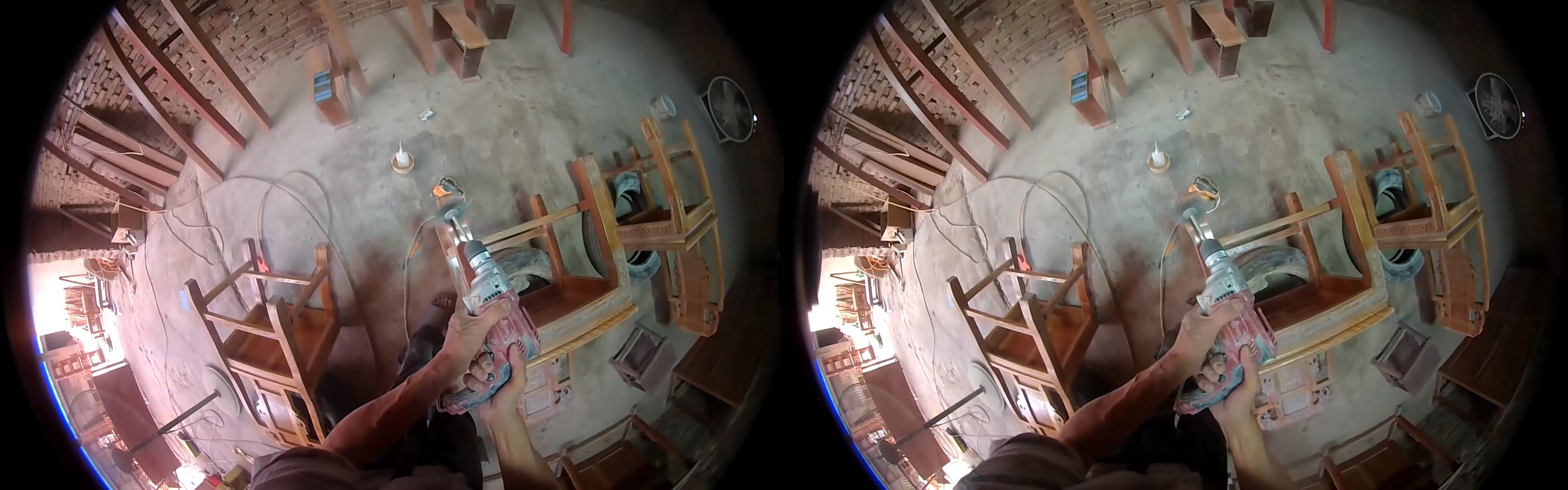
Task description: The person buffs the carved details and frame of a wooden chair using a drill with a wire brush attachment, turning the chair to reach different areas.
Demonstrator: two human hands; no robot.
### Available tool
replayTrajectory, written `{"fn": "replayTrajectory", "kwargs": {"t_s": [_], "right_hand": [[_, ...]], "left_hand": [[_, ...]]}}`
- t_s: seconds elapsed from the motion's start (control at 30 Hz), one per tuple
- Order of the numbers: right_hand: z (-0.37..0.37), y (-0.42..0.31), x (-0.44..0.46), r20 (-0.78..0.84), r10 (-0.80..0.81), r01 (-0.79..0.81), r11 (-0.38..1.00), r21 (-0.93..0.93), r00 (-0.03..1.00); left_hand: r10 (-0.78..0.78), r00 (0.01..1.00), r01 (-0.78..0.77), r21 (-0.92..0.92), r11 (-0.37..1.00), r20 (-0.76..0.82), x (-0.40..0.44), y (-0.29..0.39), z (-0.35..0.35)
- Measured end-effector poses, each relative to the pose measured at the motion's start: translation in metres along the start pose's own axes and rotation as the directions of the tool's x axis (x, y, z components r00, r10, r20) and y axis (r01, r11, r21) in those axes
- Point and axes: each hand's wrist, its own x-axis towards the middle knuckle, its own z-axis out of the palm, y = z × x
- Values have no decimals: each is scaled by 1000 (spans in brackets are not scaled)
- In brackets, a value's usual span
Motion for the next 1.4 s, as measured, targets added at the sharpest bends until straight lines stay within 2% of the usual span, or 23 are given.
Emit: {"fn": "replayTrajectory", "kwargs": {"t_s": [0.13,0.23,0.33,0.43,0.53,0.63,0.7,0.73,0.83,0.93,1.03,1.1,1.17,1.2,1.27,1.37,1.4], "right_hand": [[7,0,5,-14,-5,5,1000,15,1000],[5,4,3,-16,-10,11,1000,18,1000],[-4,2,-2,-26,-13,12,1000,-15,1000],[2,1,-2,-13,-7,7,1000,-18,1000],[16,-5,4,-9,-2,2,1000,27,1000],[5,-7,4,17,26,-26,1000,7,1000],[5,-7,4,-33,-2,1,1000,-15,999],[5,-7,3,-59,-16,15,1000,-24,998],[19,-9,7,2,-1,1,1000,-10,1000],[22,-9,18,-11,-39,39,999,38,999],[15,-13,14,-9,-19,19,999,33,1000],[9,-15,8,-22,-6,5,1000,-23,1000],[8,-16,6,5,11,-11,1000,-19,1000],[6,-16,7,9,19,-19,1000,-7,1000],[4,-13,8,1,26,-26,1000,11,1000],[8,-16,1,-65,-4,6,999,35,998],[0,-16,-8,-85,9,-2,997,81,996]], "left_hand": [[-127,991,128,-17,992,41,-4,16,-4],[-127,992,126,31,992,13,-5,13,-2],[-14,1000,15,-49,999,21,-4,-4,2],[-12,1000,12,-31,999,16,-2,-1,0],[-101,993,103,-31,994,60,1,12,-2],[-12,1000,12,-89,996,4,-1,11,5],[-4,1000,5,-82,997,9,-3,12,5],[-23,1000,24,-78,997,11,-4,13,5],[-122,992,123,-70,990,5,-1,22,3],[-149,986,153,-49,987,79,9,29,0],[-200,978,202,-27,979,57,0,37,3],[-40,999,41,-74,996,9,-4,26,9],[-14,1000,13,-74,997,-18,0,19,10],[-67,998,66,-54,996,-17,2,19,9],[12,1000,-14,-84,996,-13,13,-1,8],[-265,959,274,-91,957,102,-11,33,7],[-242,958,263,-129,956,157,-22,31,12]]}}
